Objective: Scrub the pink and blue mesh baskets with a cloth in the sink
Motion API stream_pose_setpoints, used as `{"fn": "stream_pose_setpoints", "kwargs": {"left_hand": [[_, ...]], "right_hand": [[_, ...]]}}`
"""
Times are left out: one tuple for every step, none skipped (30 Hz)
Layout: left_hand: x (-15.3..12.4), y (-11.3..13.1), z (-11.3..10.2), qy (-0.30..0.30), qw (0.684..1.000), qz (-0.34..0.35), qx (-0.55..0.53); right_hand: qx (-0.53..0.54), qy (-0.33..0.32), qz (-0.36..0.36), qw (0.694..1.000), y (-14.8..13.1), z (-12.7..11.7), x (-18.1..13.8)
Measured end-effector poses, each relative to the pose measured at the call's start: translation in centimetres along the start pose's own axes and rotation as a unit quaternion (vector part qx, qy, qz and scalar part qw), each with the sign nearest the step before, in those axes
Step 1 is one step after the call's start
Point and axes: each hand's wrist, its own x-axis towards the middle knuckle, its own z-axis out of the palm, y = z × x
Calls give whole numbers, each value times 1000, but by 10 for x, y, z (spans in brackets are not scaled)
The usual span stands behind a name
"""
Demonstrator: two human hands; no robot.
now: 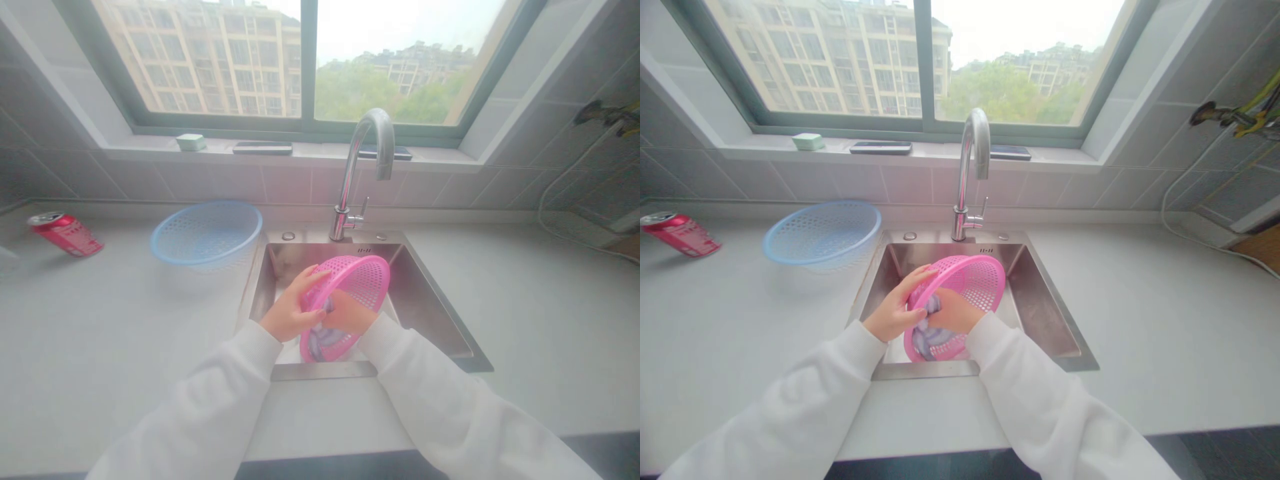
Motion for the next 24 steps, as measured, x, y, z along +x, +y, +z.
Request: {"fn": "stream_pose_setpoints", "kwargs": {"left_hand": [[0,1,0,-13,1000,7,3],[0,1,-1,-21,1000,13,2],[0,1,-1,-23,1000,18,-5],[0,1,-1,-18,1000,21,-15],[1,-1,-1,-10,999,21,-26],[1,-2,0,1,999,19,-35],[2,-4,1,12,999,15,-42],[2,-5,2,21,999,10,-46],[2,-7,3,28,998,6,-49],[3,-7,4,31,998,6,-50],[3,-8,5,35,998,10,-53],[3,-8,5,39,998,17,-56],[3,-7,5,44,997,25,-56],[3,-6,4,48,997,32,-54],[2,-4,3,52,997,35,-50],[2,-3,2,53,997,34,-43],[1,-2,1,51,998,29,-35],[0,-1,0,44,998,22,-28],[0,0,0,36,999,15,-23],[-1,0,-1,28,999,12,-19],[-1,0,-1,20,1000,13,-16],[-1,-1,-1,12,1000,17,-15],[-1,-1,-1,6,1000,22,-16],[-1,-2,-1,5,999,27,-19]], "right_hand": [[69,44,9,997,0,-3,1],[148,92,19,985,0,-6,2],[232,144,30,962,1,-9,4],[310,192,41,930,2,-12,5],[374,231,50,897,4,-14,7],[420,257,60,868,5,-16,8],[447,272,69,849,7,-17,9],[460,275,74,841,7,-17,10],[461,270,74,842,6,-17,10],[452,253,69,852,5,-16,9],[434,228,61,870,3,-15,8],[398,193,51,896,1,-13,7],[343,149,40,927,-1,-10,6],[273,96,33,957,-2,-8,4],[194,41,33,980,-3,-6,3],[115,-7,35,993,-4,-3,2],[48,-42,39,997,-3,-1,1],[0,-64,42,997,-3,0,0],[-28,-69,42,996,-3,1,-1],[-42,-64,38,996,-3,1,-1],[-36,-49,31,998,-3,0,-1],[-9,-23,24,999,-4,-1,0],[39,12,19,999,-3,-4,1],[107,60,15,992,-3,-6,2]]}}
